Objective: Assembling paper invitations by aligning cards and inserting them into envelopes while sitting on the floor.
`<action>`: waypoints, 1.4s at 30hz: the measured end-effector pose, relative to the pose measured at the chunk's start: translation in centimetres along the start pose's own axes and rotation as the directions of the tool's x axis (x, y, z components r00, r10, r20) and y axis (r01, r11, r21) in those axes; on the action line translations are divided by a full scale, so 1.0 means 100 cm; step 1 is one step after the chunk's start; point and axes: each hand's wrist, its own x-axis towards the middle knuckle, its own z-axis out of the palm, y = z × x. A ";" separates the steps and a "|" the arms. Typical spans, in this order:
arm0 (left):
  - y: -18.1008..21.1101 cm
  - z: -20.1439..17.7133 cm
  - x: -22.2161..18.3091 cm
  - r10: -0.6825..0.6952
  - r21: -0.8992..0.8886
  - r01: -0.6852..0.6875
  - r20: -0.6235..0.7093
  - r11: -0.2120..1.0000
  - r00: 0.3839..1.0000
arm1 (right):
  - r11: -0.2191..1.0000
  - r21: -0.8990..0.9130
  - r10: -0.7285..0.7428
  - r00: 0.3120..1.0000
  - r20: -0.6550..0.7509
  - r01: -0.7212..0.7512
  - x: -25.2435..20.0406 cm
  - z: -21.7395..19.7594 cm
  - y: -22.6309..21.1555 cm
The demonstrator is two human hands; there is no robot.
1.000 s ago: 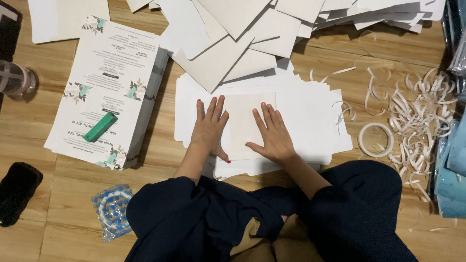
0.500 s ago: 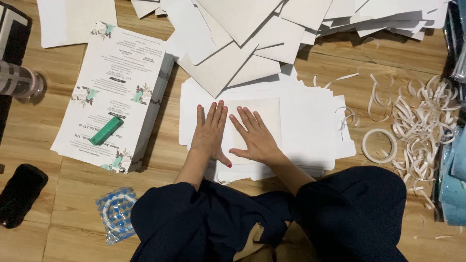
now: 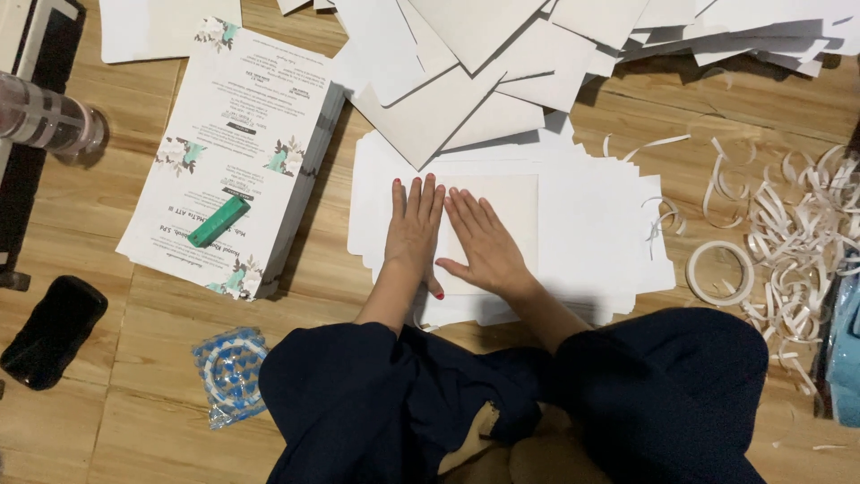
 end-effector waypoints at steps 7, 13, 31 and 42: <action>0.020 0.018 0.026 -0.024 0.012 0.024 -0.011 1.000 1.000 | 0.977 -0.138 -0.190 0.962 -0.195 0.165 -0.053 0.052 -0.019; 0.025 0.010 0.019 -0.064 0.063 0.064 -0.009 0.996 0.998 | 0.979 -0.148 -0.135 0.990 0.036 0.139 -0.102 0.037 -0.035; 0.026 -0.026 -0.002 -0.109 -0.094 0.110 0.016 0.989 0.994 | 0.684 0.194 0.626 0.703 0.338 -0.703 -0.126 -0.015 0.014; 0.028 -0.062 -0.008 -0.151 0.052 0.147 0.094 0.988 0.984 | 0.445 0.440 0.845 0.528 0.080 -0.780 -0.021 -0.038 0.077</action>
